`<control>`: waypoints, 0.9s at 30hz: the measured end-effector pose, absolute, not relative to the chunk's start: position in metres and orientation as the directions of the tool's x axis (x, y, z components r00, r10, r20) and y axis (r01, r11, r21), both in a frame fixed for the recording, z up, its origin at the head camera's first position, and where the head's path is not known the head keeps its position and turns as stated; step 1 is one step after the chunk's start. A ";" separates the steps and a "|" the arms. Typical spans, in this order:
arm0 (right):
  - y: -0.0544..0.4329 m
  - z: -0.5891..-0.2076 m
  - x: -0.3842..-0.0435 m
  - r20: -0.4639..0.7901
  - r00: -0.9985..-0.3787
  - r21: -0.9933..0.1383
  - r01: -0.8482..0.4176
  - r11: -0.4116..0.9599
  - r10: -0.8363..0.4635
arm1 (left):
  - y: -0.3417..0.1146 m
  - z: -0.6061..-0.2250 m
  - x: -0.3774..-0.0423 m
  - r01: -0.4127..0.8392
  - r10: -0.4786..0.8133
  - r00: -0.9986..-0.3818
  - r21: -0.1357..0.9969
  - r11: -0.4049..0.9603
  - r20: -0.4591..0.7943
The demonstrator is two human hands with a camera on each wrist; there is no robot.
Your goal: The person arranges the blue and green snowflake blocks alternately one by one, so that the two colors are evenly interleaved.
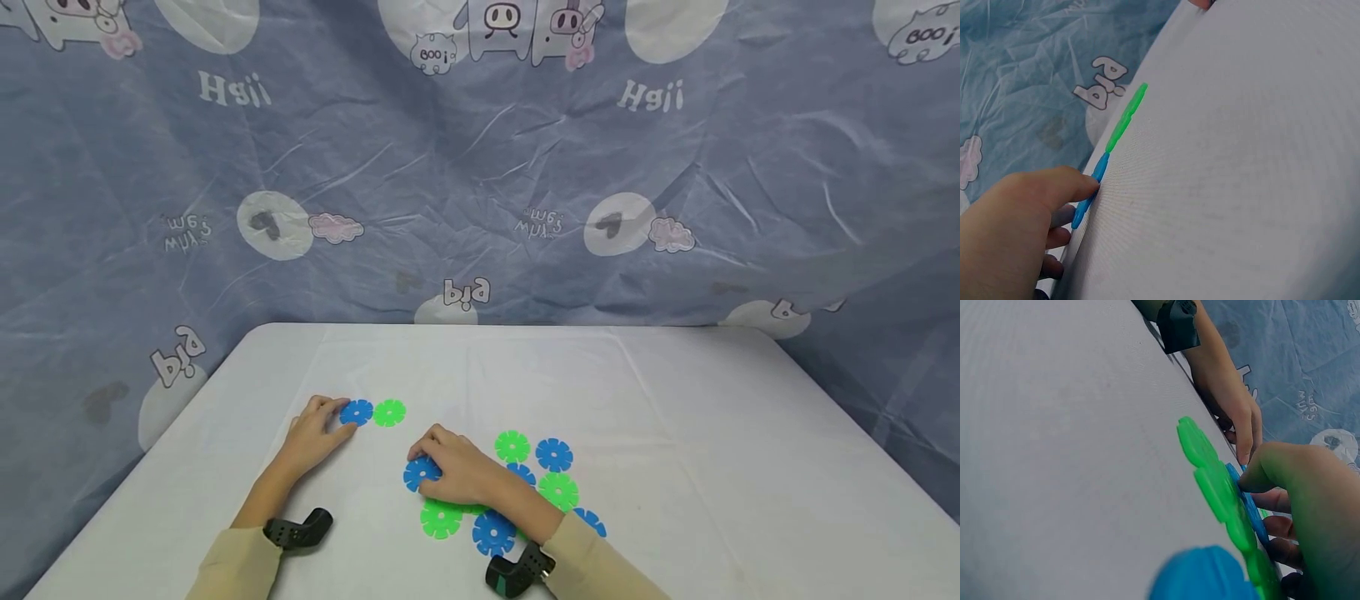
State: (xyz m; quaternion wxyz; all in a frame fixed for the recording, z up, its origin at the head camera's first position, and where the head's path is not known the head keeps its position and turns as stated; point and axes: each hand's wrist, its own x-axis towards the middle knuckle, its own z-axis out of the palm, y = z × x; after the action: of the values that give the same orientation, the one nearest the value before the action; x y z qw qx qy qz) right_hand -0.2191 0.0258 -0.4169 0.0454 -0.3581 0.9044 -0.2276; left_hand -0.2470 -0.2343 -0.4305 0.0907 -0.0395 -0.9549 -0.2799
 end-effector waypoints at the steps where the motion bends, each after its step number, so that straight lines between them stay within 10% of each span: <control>1: 0.025 -0.417 -0.219 0.079 -0.741 -0.442 -0.626 0.643 -0.667 | -0.234 -0.431 -0.247 0.125 0.024 -0.980 0.525 0.842 0.195; 17: 0.023 -0.415 -0.219 0.079 -0.762 -0.450 -0.603 0.659 -0.643 | -0.235 -0.432 -0.248 0.126 0.025 -0.980 0.521 0.844 0.197; 27: 0.021 -0.408 -0.221 0.024 -0.732 -0.661 -0.522 0.538 -0.681 | -0.235 -0.432 -0.248 0.124 0.026 -0.981 0.522 0.844 0.191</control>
State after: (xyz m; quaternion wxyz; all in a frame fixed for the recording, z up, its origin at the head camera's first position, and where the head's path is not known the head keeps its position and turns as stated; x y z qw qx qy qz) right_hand -0.2209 0.0213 -0.4082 0.1187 -0.3461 0.8690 -0.3332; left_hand -0.2480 -0.2349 -0.4322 0.0883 -0.0394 -0.9561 -0.2767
